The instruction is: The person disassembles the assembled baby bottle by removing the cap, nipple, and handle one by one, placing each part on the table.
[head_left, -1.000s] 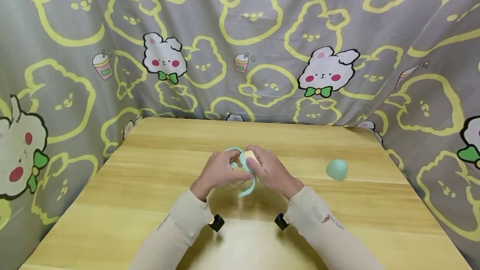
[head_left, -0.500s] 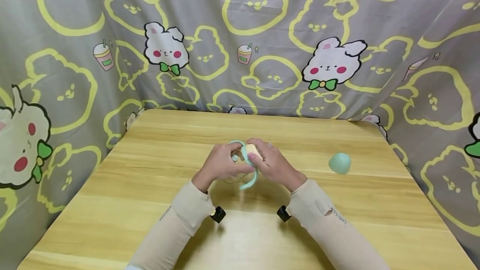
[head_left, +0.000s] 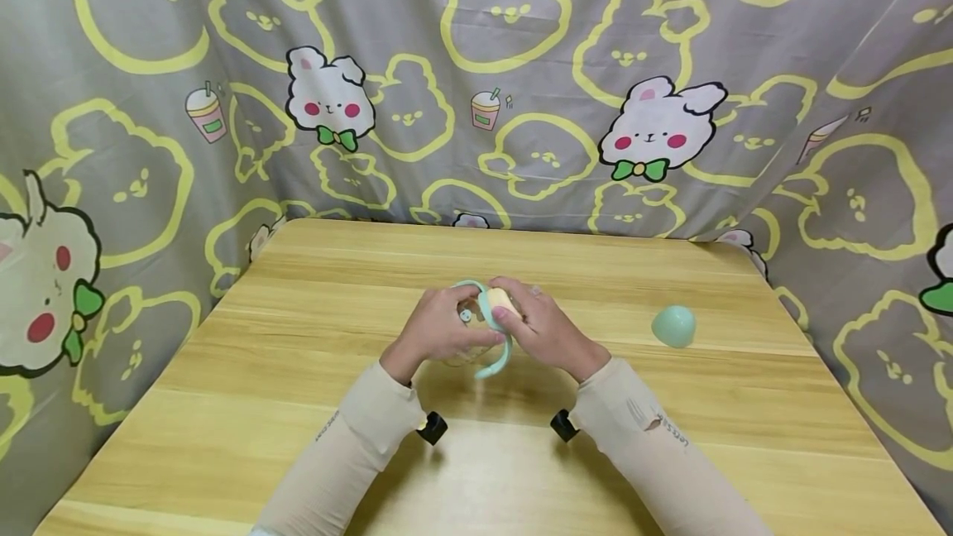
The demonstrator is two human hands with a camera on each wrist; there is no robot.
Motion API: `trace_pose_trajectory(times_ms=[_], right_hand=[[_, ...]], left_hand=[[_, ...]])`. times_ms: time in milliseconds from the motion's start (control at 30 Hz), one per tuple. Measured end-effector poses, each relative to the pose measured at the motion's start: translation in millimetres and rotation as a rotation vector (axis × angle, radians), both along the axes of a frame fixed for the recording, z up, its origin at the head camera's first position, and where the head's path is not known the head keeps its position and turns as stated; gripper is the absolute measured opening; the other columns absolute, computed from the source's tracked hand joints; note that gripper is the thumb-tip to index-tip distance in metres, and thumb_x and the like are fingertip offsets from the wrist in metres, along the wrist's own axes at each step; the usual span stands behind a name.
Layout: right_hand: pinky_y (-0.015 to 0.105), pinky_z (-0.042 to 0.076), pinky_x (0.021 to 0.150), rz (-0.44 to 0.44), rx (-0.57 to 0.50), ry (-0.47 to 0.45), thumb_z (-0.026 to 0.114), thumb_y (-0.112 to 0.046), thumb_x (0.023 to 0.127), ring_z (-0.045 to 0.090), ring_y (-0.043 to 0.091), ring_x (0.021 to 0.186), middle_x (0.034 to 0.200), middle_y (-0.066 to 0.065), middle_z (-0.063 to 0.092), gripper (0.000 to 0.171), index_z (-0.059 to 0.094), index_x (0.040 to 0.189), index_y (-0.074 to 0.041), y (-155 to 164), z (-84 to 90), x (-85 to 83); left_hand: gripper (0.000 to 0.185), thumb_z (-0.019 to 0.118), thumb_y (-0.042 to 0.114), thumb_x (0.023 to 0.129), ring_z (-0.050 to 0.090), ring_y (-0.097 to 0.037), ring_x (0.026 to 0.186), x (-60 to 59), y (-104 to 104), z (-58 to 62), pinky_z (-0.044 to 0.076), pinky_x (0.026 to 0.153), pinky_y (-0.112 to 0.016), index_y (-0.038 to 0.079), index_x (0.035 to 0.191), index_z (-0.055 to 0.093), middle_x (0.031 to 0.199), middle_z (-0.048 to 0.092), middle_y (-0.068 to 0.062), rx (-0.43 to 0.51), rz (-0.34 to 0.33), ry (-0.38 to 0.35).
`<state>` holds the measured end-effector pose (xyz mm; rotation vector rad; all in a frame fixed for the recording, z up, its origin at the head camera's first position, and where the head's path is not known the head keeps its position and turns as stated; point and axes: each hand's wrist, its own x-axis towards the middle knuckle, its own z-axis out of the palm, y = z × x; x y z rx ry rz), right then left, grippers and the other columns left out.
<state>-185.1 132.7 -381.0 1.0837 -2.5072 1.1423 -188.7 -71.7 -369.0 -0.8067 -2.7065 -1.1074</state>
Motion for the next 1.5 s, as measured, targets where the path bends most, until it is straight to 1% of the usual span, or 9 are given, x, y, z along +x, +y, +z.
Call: trace_pose_trajectory(times_ms=[167,400,467,600,733,1067,1233,1367,1500], right_hand=[[0.038,0.046,0.076,0.001,0.011,0.001,0.045,-0.027,0.104,0.054,0.018,0.091,0.106,0.0,0.061,0.04,0.044,0.139,-0.009,1.2,0.7,-1.2],[0.044,0.047,0.083,-0.01,0.021,0.029,0.047,-0.031,0.103,0.057,0.022,0.099,0.121,0.003,0.061,0.042,0.046,0.139,-0.011,2.3,0.3,-1.5],[0.042,0.048,0.079,-0.015,0.023,0.035,0.047,-0.033,0.102,0.057,0.02,0.095,0.116,0.002,0.062,0.043,0.047,0.139,-0.011,2.4,0.5,-1.2],[0.034,0.048,0.065,-0.003,0.02,0.031,0.047,-0.032,0.102,0.054,0.014,0.077,0.091,-0.004,0.061,0.043,0.046,0.139,-0.01,2.4,-0.2,-1.7],[0.033,0.046,0.065,0.013,0.017,0.043,0.047,-0.032,0.103,0.05,0.011,0.07,0.083,-0.008,0.057,0.042,0.045,0.14,-0.012,2.3,-1.0,-3.0],[0.035,0.046,0.071,0.013,0.02,0.057,0.048,-0.032,0.102,0.051,0.013,0.075,0.096,-0.005,0.06,0.041,0.045,0.14,-0.016,1.3,-2.3,-4.3],[0.035,0.046,0.069,0.031,0.004,0.073,0.047,-0.032,0.103,0.047,0.011,0.07,0.092,-0.005,0.058,0.04,0.046,0.139,-0.016,1.4,-2.6,-3.2],[0.034,0.044,0.067,0.051,-0.009,0.077,0.047,-0.031,0.103,0.044,0.011,0.066,0.083,-0.007,0.053,0.041,0.045,0.14,-0.015,2.1,-3.9,-3.1],[0.034,0.045,0.068,0.065,-0.013,0.078,0.047,-0.031,0.103,0.045,0.011,0.069,0.089,-0.006,0.054,0.041,0.044,0.141,-0.014,2.6,-5.5,-4.1]], left_hand=[[0.042,0.082,0.048,0.069,0.052,-0.011,0.06,-0.9,-0.2,0.7,0.044,0.056,-0.028,0.017,0.09,0.065,0.076,0.061,0.008,-0.004,-0.002,0.007],[0.04,0.082,0.048,0.07,0.051,-0.011,0.059,-0.8,-1.3,0.1,0.043,0.055,-0.028,0.017,0.089,0.064,0.078,0.066,-0.005,0.011,-0.019,-0.006],[0.04,0.082,0.047,0.07,0.05,-0.011,0.058,-0.8,-1.4,-0.2,0.042,0.054,-0.028,0.017,0.087,0.063,0.077,0.065,-0.006,0.016,-0.022,-0.004],[0.04,0.083,0.047,0.068,0.048,-0.011,0.058,-0.5,-1.6,-0.6,0.041,0.054,-0.028,0.017,0.087,0.063,0.072,0.061,-0.003,0.014,-0.012,0.012],[0.04,0.083,0.047,0.068,0.048,-0.01,0.059,-0.1,-1.9,-1.3,0.041,0.055,-0.027,0.018,0.088,0.064,0.07,0.058,0.002,0.01,-0.002,0.015],[0.041,0.082,0.049,0.067,0.044,-0.01,0.057,0.0,-3.0,-1.9,0.039,0.053,-0.027,0.019,0.087,0.063,0.068,0.055,0.003,-0.008,0.014,0.03],[0.041,0.082,0.048,0.067,0.046,-0.01,0.057,0.3,-2.8,-2.5,0.04,0.053,-0.027,0.018,0.087,0.064,0.07,0.06,-0.001,-0.006,0.0,0.03],[0.041,0.082,0.049,0.067,0.047,-0.01,0.056,1.1,-3.0,-2.5,0.04,0.053,-0.027,0.018,0.088,0.064,0.07,0.059,0.002,-0.004,-0.005,0.029],[0.041,0.083,0.048,0.067,0.049,-0.01,0.057,1.0,-3.0,-3.0,0.042,0.054,-0.027,0.019,0.089,0.065,0.07,0.058,0.007,-0.005,-0.002,0.037]])
